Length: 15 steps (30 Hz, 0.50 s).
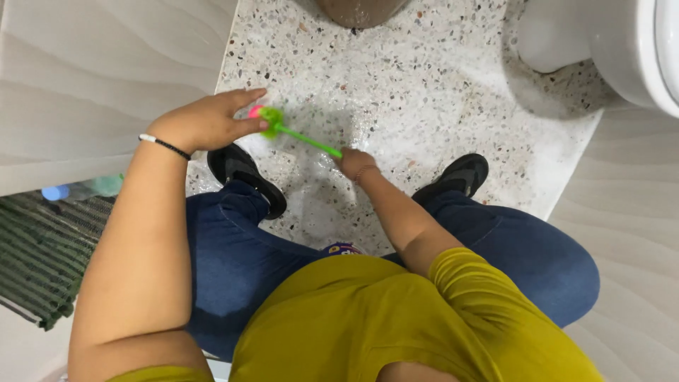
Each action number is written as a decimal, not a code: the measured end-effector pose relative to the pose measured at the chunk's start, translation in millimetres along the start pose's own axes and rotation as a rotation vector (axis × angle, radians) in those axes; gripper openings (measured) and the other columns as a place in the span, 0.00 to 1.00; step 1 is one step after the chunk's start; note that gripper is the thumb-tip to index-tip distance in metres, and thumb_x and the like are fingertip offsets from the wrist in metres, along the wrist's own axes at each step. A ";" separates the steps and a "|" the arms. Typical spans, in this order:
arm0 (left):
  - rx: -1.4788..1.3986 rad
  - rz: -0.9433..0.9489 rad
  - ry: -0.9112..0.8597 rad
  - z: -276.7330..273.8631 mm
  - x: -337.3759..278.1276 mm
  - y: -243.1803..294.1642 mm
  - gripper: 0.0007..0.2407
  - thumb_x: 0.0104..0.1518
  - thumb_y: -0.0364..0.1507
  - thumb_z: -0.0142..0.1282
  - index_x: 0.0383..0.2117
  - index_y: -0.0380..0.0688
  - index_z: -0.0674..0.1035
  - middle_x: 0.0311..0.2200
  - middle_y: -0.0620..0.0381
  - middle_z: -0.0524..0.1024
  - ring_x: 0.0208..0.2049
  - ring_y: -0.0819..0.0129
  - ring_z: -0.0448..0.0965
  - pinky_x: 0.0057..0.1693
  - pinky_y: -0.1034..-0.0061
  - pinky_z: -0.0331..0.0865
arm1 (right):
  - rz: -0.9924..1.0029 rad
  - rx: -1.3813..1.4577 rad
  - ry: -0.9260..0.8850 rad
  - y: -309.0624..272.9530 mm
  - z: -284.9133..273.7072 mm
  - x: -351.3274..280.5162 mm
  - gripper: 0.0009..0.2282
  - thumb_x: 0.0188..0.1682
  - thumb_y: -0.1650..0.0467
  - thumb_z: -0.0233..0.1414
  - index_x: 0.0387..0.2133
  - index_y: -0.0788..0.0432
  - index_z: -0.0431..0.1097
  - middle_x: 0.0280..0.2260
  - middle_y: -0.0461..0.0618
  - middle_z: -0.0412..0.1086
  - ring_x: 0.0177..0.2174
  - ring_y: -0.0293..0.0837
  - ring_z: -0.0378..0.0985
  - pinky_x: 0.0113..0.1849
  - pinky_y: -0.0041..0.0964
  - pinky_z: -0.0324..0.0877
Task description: The person sits on the bathroom floor and uses a green scrub brush to clean the speckled floor. They repeatedly scoop water from a brown bucket using a green scoop and pour it onto the floor to aid in scrubbing.
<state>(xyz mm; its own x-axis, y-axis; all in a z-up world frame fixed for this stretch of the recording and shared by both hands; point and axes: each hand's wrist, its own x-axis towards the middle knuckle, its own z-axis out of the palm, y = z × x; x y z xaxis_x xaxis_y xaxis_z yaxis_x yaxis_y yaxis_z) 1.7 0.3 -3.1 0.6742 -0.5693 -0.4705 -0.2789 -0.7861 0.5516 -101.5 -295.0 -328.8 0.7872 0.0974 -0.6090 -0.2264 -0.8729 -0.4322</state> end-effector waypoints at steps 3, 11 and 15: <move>-0.004 -0.032 -0.021 -2.9 -8.3 -2.5 0.30 0.58 0.47 0.53 0.67 0.52 0.65 0.68 0.44 0.61 0.68 0.47 0.60 0.67 0.65 0.56 | 0.202 0.109 0.054 81.7 -4.2 21.9 0.28 0.57 0.51 0.35 0.53 0.59 0.70 0.50 0.65 0.73 0.50 0.61 0.76 0.54 0.53 0.68; -0.042 -0.092 -0.027 -10.2 -16.0 8.4 0.30 0.58 0.47 0.52 0.67 0.55 0.64 0.68 0.44 0.58 0.68 0.47 0.58 0.67 0.64 0.55 | 0.369 0.506 0.435 237.3 56.7 68.7 0.24 0.59 0.57 0.34 0.38 0.69 0.68 0.37 0.67 0.73 0.37 0.60 0.77 0.38 0.51 0.72; -0.043 -0.004 -0.019 -4.3 -7.8 21.0 0.30 0.57 0.47 0.53 0.67 0.55 0.65 0.67 0.45 0.62 0.67 0.49 0.61 0.67 0.66 0.58 | 0.054 0.106 -0.009 25.0 2.9 29.7 0.27 0.56 0.50 0.35 0.47 0.59 0.70 0.43 0.64 0.75 0.44 0.60 0.78 0.49 0.54 0.70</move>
<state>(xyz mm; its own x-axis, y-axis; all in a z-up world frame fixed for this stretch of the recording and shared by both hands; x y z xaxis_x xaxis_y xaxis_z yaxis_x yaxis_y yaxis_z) -6.5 -10.8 15.1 0.6617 -0.5712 -0.4858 -0.2463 -0.7775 0.5787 -85.4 -312.6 -359.6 0.7671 0.0567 -0.6390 -0.3277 -0.8217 -0.4662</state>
